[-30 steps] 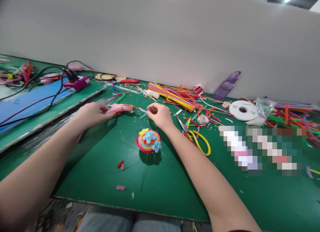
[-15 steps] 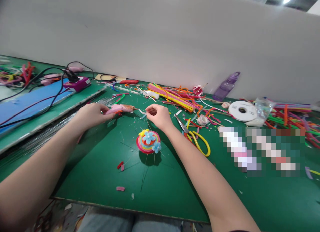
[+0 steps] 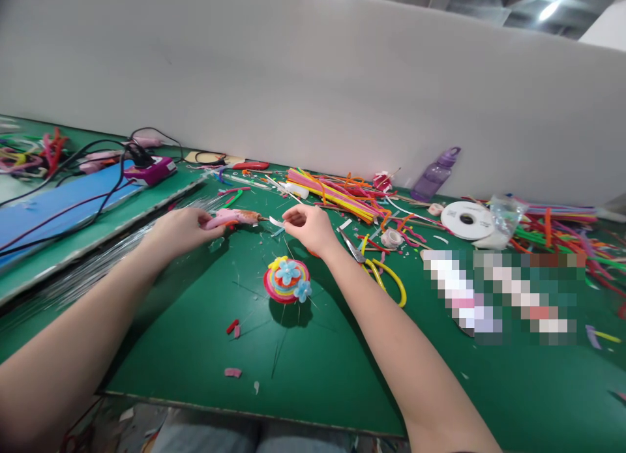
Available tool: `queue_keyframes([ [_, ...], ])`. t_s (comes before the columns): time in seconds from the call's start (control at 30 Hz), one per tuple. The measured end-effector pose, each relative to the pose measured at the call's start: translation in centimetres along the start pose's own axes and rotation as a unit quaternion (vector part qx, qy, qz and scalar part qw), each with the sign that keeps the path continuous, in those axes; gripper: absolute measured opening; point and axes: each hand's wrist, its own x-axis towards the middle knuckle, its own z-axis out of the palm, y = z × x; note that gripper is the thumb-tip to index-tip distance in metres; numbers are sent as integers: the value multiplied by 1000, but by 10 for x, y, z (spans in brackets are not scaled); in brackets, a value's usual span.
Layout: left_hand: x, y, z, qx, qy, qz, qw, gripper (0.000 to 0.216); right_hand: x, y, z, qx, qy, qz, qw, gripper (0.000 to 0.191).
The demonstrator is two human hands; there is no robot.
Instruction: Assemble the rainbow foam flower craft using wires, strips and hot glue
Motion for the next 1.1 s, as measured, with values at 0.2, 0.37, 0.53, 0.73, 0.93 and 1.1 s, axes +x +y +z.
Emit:
queue_keyframes([
  [0.2, 0, 0, 8, 28, 21, 35, 999, 40, 3, -16, -13, 55, 14, 6, 998, 13],
  [0.37, -2, 2, 6, 39, 10, 32, 999, 44, 3, -27, -29, 67, 60, -7, 996, 13],
  [0.53, -5, 7, -2, 49, -15, 5, 999, 53, -14, -26, -46, 19, 111, -9, 994, 13],
  [0.73, -14, 16, -16, 57, -4, -17, 998, 70, -57, -16, -69, -50, 153, 28, 987, 13],
  [0.93, -26, 28, -27, 65, 92, 9, 994, 46, -100, -7, -81, -60, 163, 72, 982, 14],
  [1.1, -40, 44, -30, 24, 287, 79, 954, 37, -123, -8, -80, -76, 172, 89, 978, 13],
])
